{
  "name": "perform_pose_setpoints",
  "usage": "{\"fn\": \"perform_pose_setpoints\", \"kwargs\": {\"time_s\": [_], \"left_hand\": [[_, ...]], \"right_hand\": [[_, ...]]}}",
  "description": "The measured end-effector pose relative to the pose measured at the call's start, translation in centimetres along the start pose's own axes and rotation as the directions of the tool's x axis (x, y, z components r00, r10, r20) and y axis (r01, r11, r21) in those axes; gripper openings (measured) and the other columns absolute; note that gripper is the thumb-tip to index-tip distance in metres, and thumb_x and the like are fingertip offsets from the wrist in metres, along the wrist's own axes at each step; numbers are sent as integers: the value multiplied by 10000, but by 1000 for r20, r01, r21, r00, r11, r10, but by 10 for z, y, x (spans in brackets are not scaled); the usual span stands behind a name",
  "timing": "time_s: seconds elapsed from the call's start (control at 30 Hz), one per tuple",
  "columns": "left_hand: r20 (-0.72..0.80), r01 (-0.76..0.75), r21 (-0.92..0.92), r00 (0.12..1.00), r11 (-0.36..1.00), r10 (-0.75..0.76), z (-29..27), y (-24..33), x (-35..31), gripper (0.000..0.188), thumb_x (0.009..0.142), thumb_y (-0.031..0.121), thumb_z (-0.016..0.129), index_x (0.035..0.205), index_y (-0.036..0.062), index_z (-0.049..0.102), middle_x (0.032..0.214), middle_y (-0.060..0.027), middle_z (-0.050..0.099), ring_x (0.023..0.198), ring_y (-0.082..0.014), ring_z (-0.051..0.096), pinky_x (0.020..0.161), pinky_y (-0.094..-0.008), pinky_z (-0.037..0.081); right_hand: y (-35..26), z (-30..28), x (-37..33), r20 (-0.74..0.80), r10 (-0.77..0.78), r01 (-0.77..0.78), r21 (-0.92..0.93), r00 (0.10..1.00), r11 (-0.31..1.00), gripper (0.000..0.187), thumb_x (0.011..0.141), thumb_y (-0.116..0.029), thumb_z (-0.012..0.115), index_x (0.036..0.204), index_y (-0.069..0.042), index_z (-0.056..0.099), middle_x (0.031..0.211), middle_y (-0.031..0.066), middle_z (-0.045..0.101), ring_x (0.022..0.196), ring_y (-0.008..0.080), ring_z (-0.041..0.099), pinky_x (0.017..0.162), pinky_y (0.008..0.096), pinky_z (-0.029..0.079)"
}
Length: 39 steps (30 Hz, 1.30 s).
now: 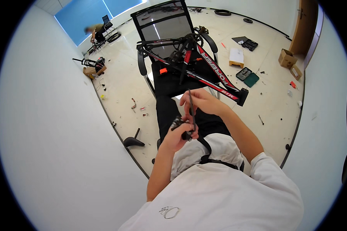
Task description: The person sits on a chair and repeatedly inserts and removes a small black cylindrical component from a larger black housing using both hands. The person manipulates the parts in their lap while a bicycle frame rests on the chair in front of them.
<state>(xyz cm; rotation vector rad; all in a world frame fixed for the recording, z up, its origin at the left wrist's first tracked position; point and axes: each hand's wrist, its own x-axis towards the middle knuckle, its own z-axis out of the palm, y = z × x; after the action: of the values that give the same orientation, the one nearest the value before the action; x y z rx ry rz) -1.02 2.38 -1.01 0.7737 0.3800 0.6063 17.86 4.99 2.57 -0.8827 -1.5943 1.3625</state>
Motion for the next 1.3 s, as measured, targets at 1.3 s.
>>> {"fn": "perform_pose_setpoints", "kwargs": {"time_s": [1.3], "left_hand": [[-410,-383,-346,883,857,229,-57,26,-2,97,693,37,510,767,73,458,681,-51,458,604,-170,424,559,-297,386]], "right_hand": [[-30,65,-26,217,-157,263,-656,963,707,282,890,-299,602,807,-32,642,674,115,590,641,309,574,582,388,434]]}}
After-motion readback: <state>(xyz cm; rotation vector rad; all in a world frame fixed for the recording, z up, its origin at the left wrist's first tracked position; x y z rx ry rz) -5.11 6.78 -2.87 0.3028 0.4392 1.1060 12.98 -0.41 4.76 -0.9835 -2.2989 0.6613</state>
